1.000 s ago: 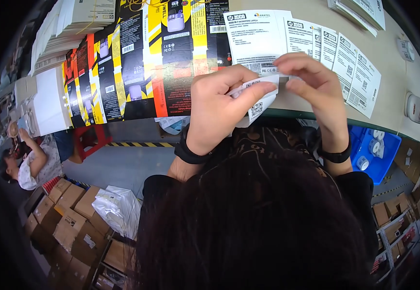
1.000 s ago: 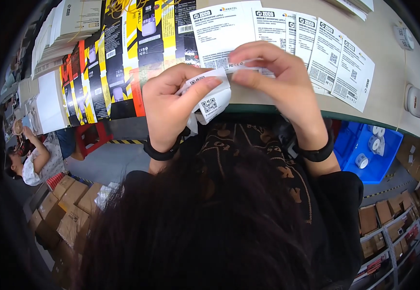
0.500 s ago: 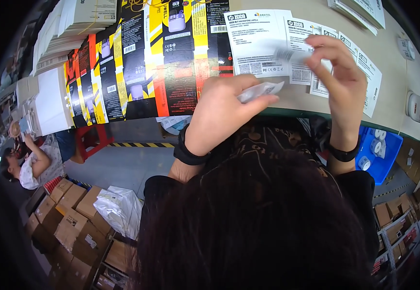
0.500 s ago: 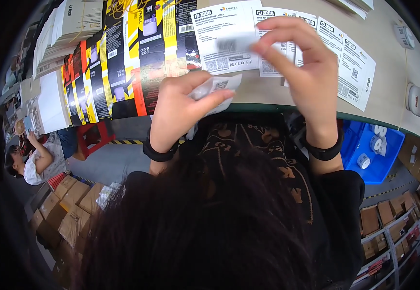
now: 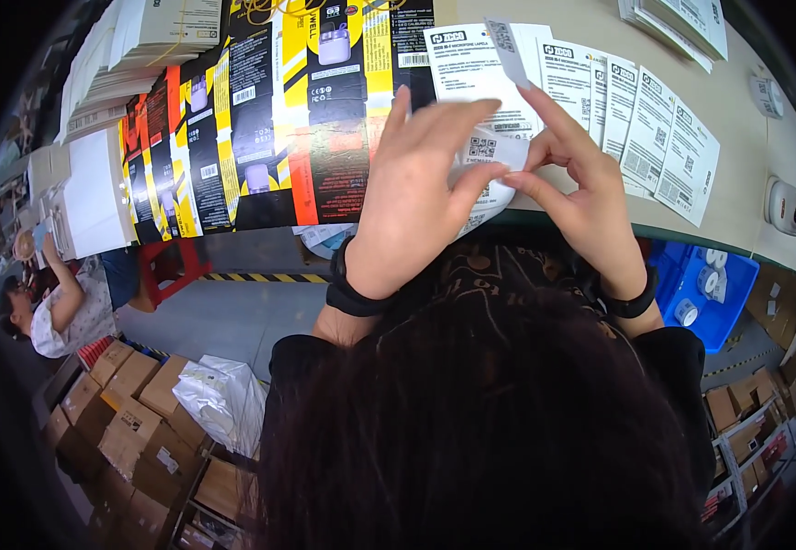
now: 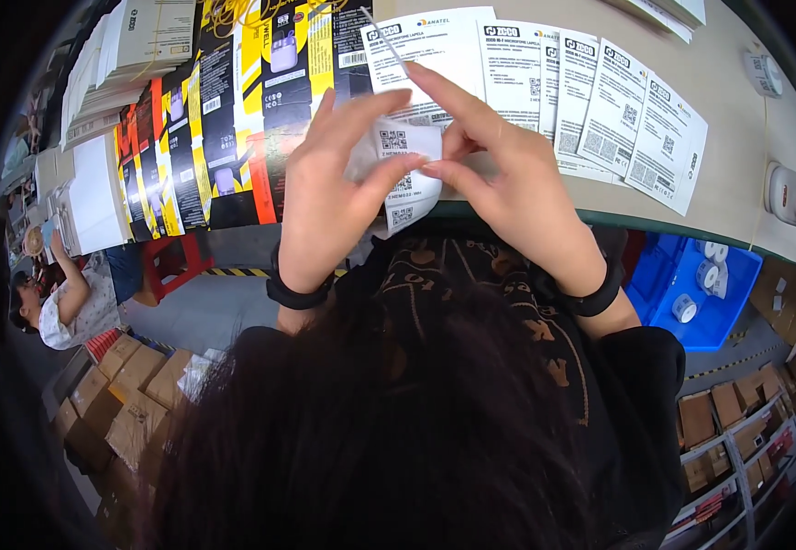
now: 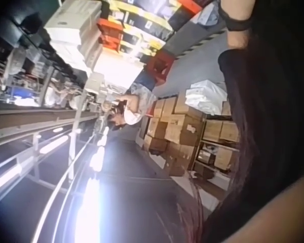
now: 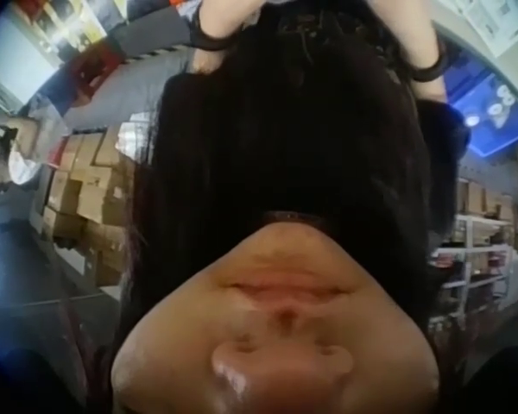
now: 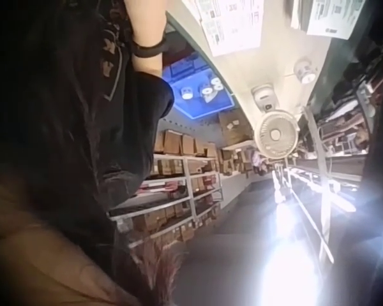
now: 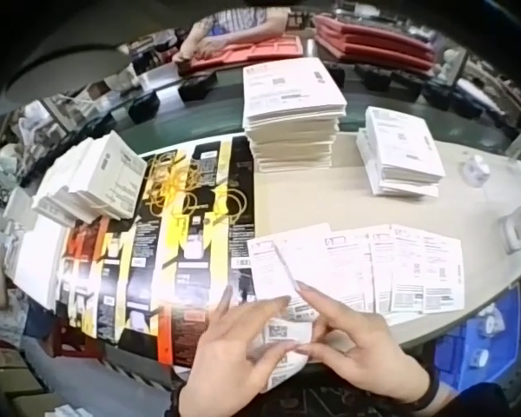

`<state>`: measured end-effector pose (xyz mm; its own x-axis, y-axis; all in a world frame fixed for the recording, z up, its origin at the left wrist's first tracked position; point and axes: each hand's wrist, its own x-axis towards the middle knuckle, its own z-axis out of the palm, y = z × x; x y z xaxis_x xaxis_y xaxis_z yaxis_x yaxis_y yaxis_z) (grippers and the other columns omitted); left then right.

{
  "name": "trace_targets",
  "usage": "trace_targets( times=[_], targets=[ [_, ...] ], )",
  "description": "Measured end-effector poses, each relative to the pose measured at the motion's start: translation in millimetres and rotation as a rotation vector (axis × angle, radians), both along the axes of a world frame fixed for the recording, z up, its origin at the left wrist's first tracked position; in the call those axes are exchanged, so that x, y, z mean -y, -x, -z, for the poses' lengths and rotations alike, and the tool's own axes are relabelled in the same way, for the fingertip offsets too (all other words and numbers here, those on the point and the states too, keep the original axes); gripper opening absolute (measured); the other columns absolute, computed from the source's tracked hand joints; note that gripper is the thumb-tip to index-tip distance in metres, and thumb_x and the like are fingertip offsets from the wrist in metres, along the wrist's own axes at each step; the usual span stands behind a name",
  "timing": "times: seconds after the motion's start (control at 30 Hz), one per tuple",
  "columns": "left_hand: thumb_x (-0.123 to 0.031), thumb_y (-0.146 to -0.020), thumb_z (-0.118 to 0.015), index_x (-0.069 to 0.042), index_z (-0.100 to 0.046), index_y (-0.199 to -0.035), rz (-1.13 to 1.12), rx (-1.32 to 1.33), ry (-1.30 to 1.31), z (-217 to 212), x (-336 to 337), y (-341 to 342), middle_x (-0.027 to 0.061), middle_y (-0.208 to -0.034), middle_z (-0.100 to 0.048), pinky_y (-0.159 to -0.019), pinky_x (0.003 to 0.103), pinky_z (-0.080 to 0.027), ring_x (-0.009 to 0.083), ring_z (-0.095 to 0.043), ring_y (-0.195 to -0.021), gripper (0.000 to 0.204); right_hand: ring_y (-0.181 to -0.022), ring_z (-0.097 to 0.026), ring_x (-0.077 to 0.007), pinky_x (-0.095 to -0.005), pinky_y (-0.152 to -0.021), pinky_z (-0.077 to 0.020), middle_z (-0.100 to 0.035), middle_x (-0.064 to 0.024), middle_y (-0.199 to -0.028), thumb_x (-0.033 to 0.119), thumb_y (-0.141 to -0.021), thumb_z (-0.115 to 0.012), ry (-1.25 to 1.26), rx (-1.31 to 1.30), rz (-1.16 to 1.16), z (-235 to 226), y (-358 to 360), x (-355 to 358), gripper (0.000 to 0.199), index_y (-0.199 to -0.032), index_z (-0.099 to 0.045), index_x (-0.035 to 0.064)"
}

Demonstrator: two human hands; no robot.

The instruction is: Peel serial number or QR code labels from a sheet and apply them to product manuals and packaging boxes.

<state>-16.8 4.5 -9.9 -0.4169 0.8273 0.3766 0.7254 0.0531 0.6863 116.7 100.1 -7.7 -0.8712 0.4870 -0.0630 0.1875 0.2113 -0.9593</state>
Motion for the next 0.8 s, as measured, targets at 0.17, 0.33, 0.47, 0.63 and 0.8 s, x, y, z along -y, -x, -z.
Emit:
trace_targets(
  times=[0.17, 0.33, 0.47, 0.63, 0.8],
  targets=[
    [-0.008, -0.072, -0.063, 0.000, -0.060, -0.074, 0.148, 0.201, 0.075, -0.6, 2.8, 6.6, 0.0099, -0.064, -0.058, -0.090, 0.042, -0.042, 0.0270, -0.056, -0.058, 0.009, -0.072, -0.052, -0.0091, -0.0241, -0.074, -0.0443, -0.054, -0.0029, -0.074, -0.004, -0.070, -0.064, -0.049, -0.009, 0.079, 0.8, 3.2, -1.1, 0.068, -0.131, -0.034, 0.0051],
    [-0.008, -0.073, -0.062, 0.000, -0.060, -0.073, 0.055, 0.388, 0.133, -7.5, 3.6, -2.7, 0.0129, -0.060, -0.056, -0.094, 0.042, -0.039, 0.0297, -0.054, -0.051, 0.008, -0.074, -0.055, -0.0104, -0.0247, -0.073, -0.0455, -0.056, -0.0041, -0.074, -0.006, -0.070, -0.064, -0.089, -0.228, 0.222, 8.3, 5.3, -3.0, 0.062, -0.126, -0.038, 0.0020],
    [-0.012, -0.073, -0.063, -0.001, -0.060, -0.071, 0.047, 0.429, 0.197, -8.8, 3.0, -3.5, 0.0151, -0.057, -0.054, -0.094, 0.042, -0.038, 0.0312, -0.053, -0.050, 0.012, -0.073, -0.056, -0.0104, -0.0238, -0.070, -0.0464, -0.057, -0.0045, -0.074, -0.006, -0.071, -0.063, 0.058, -0.243, 0.273, 2.7, 6.4, -7.2, 0.057, -0.123, -0.040, 0.0016],
    [-0.018, -0.074, -0.062, -0.001, -0.059, -0.069, 0.178, 0.357, 0.186, 0.0, 6.7, -9.6, 0.0162, -0.056, -0.054, -0.097, 0.043, -0.035, 0.0325, -0.054, -0.054, 0.017, -0.070, -0.056, -0.0083, -0.0198, -0.066, -0.0453, -0.058, -0.0041, -0.074, -0.006, -0.073, -0.062, 0.179, -0.168, 0.359, -2.0, 11.4, -29.0, 0.058, -0.125, -0.038, 0.0025],
    [-0.019, -0.075, -0.061, -0.001, -0.057, -0.068, 0.437, 0.202, 0.454, 5.4, 14.0, -14.1, 0.0140, -0.057, -0.055, -0.103, 0.045, -0.023, 0.0308, -0.057, -0.059, 0.020, -0.069, -0.056, -0.0062, -0.0170, -0.063, -0.0432, -0.058, -0.0027, -0.074, -0.005, -0.074, -0.061, 0.114, 0.006, 0.385, 14.1, 23.9, -32.3, 0.060, -0.128, -0.036, 0.0054]
  ],
)
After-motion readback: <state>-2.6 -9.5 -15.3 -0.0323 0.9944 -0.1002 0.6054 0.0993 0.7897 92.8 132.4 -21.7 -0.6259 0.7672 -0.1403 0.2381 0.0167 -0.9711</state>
